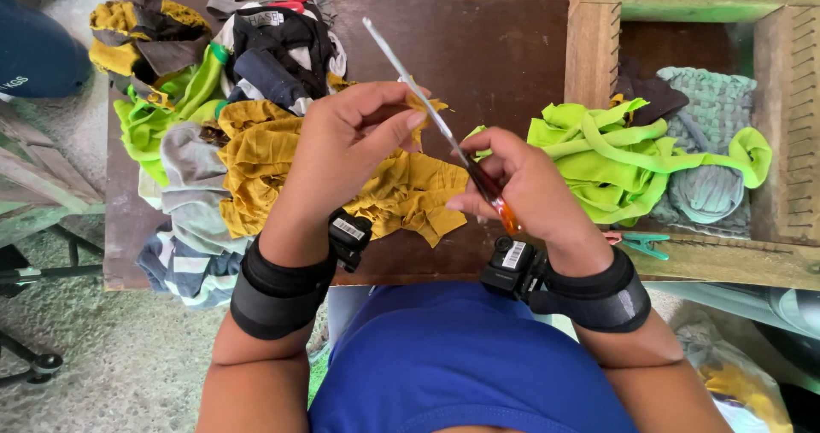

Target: The person cuts a piece of yellow fabric into thin strips with handheld scissors, then aligns the cut strips by hand.

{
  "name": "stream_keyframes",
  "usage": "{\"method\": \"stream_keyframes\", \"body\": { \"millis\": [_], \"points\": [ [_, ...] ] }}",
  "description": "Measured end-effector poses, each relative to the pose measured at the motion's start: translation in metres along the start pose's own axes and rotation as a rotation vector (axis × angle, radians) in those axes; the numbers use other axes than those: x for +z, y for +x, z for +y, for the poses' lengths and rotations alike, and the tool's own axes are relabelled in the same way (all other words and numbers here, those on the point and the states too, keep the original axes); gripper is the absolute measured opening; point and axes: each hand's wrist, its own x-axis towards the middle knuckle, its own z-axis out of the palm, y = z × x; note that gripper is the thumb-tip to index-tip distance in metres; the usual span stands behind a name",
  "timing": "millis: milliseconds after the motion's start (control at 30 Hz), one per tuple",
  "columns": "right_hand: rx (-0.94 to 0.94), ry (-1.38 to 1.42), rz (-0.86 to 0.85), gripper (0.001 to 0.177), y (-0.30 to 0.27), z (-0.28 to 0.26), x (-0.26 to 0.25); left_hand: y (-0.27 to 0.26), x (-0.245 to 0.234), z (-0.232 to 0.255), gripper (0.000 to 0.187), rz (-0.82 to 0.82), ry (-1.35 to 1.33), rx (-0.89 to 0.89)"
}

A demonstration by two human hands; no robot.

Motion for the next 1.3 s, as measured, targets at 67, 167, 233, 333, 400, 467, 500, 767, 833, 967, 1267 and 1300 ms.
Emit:
{"method": "stream_keyframes", "body": {
  "millis": [67,167,233,333,400,467,500,767,833,967,1267,1300],
  "points": [
    [-0.045,-0.171,0.049,0.06,0.005,-0.01,-0.003,0.0,-0.003,0.006,0.017,0.031,0.301,-0.001],
    [-0.089,-0.42,0.106,0.066,0.015,-0.018,-0.007,-0.002,-0.007,0.012,0.016,0.06,0.562,0.014],
    [-0.087,-0.501,0.113,0.068,0.025,-0.019,-0.008,-0.004,-0.009,0.015,0.018,0.059,0.52,0.032],
    [0.03,-0.664,0.071,0.062,0.041,-0.017,-0.007,-0.008,-0.014,0.017,0.017,0.06,0.488,-0.016],
    [0.034,-0.769,0.012,0.058,0.052,-0.016,-0.007,-0.012,-0.021,0.014,0.021,0.008,0.431,0.146],
    [0.01,-0.815,0.057,0.051,0.063,0.009,-0.008,-0.017,-0.024,0.014,0.02,0.001,0.379,0.132],
    [-0.018,-0.863,0.101,0.044,0.069,0.021,-0.01,-0.019,-0.026,0.013,0.02,-0.002,0.328,0.122],
    [0.127,-0.944,0.037,0.028,0.074,0.041,-0.004,-0.029,-0.028,-0.009,0.022,-0.001,-0.089,-0.043],
    [0.144,-0.939,0.013,0.03,0.071,0.038,-0.002,-0.028,-0.026,-0.013,0.025,-0.004,-0.144,0.01],
    [-0.155,-0.807,0.053,0.037,0.051,0.004,0.005,-0.027,-0.017,-0.016,0.026,0.04,-0.256,0.087],
    [-0.385,-0.068,0.14,0.023,0.016,-0.043,0.029,-0.022,0.008,-0.004,0.02,0.089,-0.122,0.214],
    [-0.388,0.028,0.156,0.023,0.014,-0.044,0.029,-0.023,0.01,-0.003,0.02,0.108,-0.009,0.232]
  ]
}}
